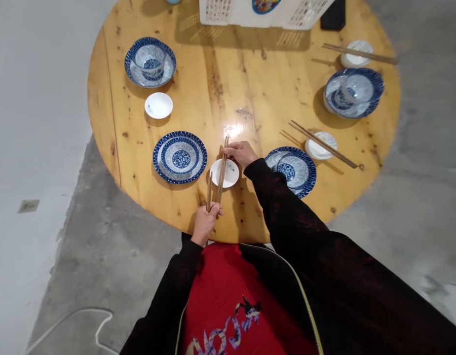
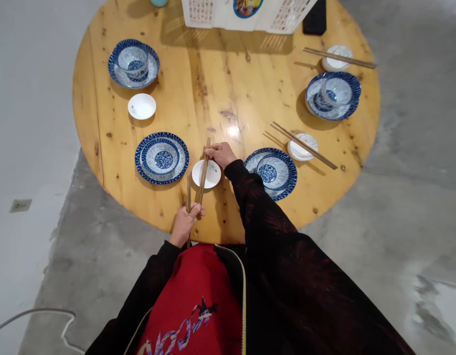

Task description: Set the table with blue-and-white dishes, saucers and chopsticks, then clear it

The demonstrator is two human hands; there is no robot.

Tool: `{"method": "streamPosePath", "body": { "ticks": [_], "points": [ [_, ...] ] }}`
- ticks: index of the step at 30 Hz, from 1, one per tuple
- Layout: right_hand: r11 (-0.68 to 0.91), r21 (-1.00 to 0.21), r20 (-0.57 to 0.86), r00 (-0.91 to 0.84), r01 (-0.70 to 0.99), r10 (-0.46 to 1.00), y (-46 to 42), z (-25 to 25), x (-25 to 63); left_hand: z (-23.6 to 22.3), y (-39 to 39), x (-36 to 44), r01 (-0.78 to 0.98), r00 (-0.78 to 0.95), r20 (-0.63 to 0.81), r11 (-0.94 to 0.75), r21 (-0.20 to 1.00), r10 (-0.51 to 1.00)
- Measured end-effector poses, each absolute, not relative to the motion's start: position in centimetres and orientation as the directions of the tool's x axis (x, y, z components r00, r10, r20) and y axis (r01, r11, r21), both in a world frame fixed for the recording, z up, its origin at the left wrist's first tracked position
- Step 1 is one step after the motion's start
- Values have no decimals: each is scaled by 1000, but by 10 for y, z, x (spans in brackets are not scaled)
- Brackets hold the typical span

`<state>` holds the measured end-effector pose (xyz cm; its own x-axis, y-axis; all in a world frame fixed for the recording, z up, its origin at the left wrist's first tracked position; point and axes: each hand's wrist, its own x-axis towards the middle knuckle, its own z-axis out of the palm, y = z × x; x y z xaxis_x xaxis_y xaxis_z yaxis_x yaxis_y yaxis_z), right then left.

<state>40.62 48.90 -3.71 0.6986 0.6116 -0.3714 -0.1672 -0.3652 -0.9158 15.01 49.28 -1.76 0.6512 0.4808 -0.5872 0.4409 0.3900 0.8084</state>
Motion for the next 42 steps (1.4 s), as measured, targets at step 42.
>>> {"method": "streamPosePath", "body": {
  "ticks": [42],
  "points": [
    [-423, -888, -404, 742, -178, 535, 487, -30, 406, -22, 496, 153, 471, 652, -567, 318, 823, 504]
  ]
}}
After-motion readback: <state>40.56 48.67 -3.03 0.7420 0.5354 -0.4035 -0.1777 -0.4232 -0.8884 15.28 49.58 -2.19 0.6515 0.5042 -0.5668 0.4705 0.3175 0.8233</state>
